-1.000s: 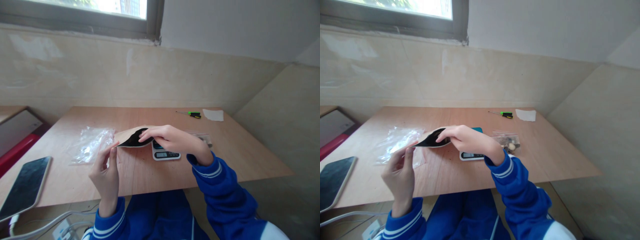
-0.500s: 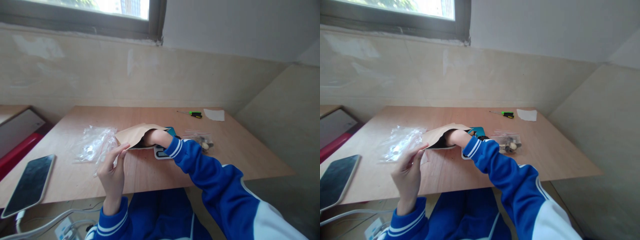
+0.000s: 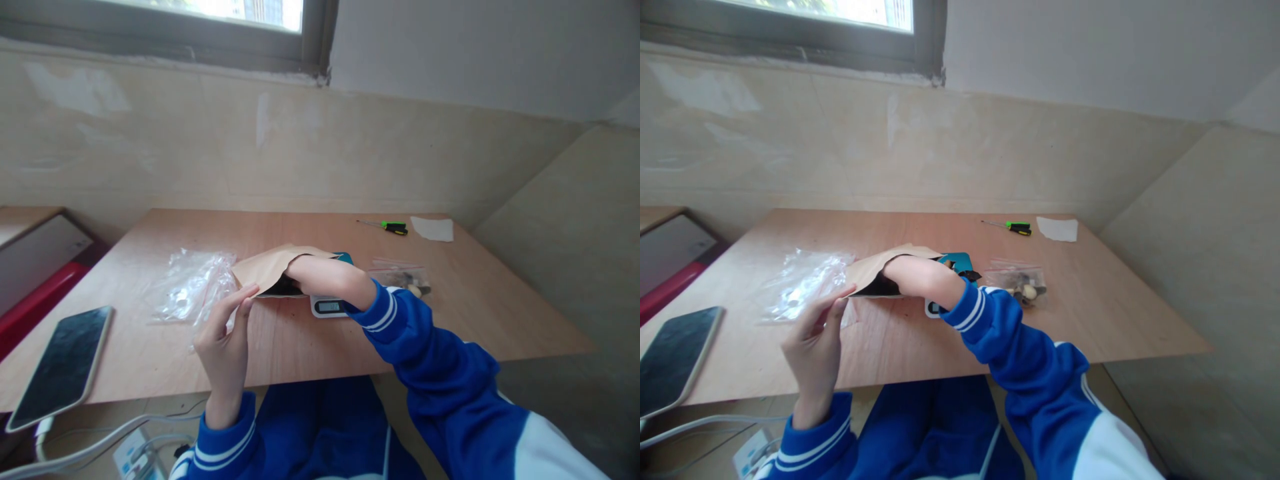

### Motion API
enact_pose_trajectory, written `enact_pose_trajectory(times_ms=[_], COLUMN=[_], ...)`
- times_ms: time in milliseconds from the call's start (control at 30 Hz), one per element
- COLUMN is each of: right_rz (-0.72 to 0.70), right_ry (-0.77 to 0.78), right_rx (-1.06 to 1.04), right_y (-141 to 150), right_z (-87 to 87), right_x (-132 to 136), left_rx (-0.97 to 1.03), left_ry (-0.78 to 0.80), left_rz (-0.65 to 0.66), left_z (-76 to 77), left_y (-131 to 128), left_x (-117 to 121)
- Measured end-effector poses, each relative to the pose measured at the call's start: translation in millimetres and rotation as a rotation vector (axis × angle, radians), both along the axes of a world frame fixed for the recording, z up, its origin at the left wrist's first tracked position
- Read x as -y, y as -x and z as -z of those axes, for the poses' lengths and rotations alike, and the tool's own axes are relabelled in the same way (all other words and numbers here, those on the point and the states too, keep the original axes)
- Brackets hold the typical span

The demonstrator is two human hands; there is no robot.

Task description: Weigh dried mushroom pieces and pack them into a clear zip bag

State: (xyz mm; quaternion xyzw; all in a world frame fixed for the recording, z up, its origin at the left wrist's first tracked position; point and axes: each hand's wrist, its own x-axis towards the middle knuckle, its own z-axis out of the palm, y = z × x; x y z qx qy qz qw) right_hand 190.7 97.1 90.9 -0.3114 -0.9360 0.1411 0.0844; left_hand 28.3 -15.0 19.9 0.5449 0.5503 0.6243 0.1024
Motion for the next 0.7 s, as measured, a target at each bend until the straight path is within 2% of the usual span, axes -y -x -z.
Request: enact_pose_trajectory(times_ms=[167, 267, 533, 633, 700], right_rz=[-0.062, -0.088, -0.043, -0.053, 0.003], right_ry=[0.061, 0.136, 0.207, 0.306, 0.397], right_rx=[0.03, -0.047, -0.322, -0.537, -0.724], right_y=[-13, -23, -44, -56, -70], right_z=[-33.6, -44.1, -45.9, -45.8, -41.6], right_x=[17, 23, 30, 32, 28], left_rx=[-0.001, 0.01, 0.004, 0.01, 0.01], left_ry=[-0.006, -0.008, -0.001, 0.016, 0.029], left_rz=[-0.017, -0.022, -0.086, -0.114, -0.134], left_z=[-1.4, -1.9, -4.3, -6.1, -6.8], left_y=[1, 0, -1, 0, 1], left_x=[0, 0, -3, -5, -6])
